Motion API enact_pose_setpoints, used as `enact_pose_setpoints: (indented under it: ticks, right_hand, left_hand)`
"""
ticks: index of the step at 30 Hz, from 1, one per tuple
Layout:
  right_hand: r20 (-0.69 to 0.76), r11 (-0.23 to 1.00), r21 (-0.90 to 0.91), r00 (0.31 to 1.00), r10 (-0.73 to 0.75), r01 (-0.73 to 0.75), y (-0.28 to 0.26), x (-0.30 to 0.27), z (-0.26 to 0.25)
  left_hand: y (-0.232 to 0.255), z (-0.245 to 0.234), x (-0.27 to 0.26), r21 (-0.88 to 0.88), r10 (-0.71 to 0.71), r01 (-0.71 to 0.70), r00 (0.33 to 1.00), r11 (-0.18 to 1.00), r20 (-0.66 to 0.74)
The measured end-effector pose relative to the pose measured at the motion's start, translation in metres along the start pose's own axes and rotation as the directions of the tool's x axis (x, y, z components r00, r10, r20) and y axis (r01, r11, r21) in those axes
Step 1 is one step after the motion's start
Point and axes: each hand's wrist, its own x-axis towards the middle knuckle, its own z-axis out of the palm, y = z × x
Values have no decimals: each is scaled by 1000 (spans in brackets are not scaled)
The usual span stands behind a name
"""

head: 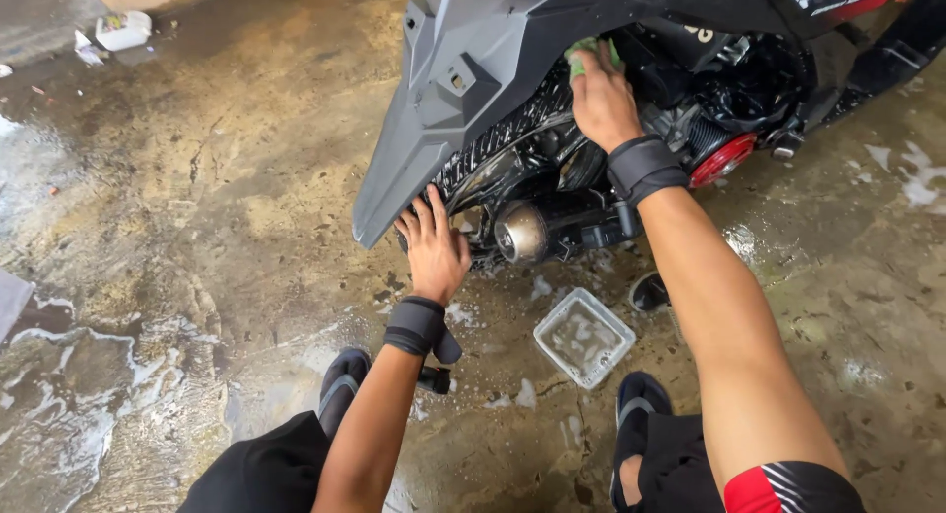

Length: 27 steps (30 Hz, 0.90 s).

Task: The person cleans a motorcycle by wiping its rear wheel and engine components with a cloth dipped in soapy water, holding the motorcycle steady with the other hand while wiping.

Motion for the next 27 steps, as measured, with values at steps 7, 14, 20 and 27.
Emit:
enact_pose_setpoints:
  ticks: [7, 14, 20, 27]
  right_hand:
    - [11, 969, -114, 976, -219, 219, -45, -6, 27]
    - [267, 865, -202, 875, -403, 460, -112, -32, 15]
    - [234, 890, -62, 873, -428, 452, -84, -28, 2]
    - [406, 961, -209, 910, -81, 179, -62, -7, -36]
  left_hand:
    - [-2, 7, -3, 8, -30, 30, 1000, 1000, 8]
    - [8, 6, 12, 54, -24, 24, 1000, 998, -1]
    - [23, -11, 27, 52, 1, -2, 1000, 999, 17]
    - [10, -15, 31, -247, 140, -144, 990, 958, -34]
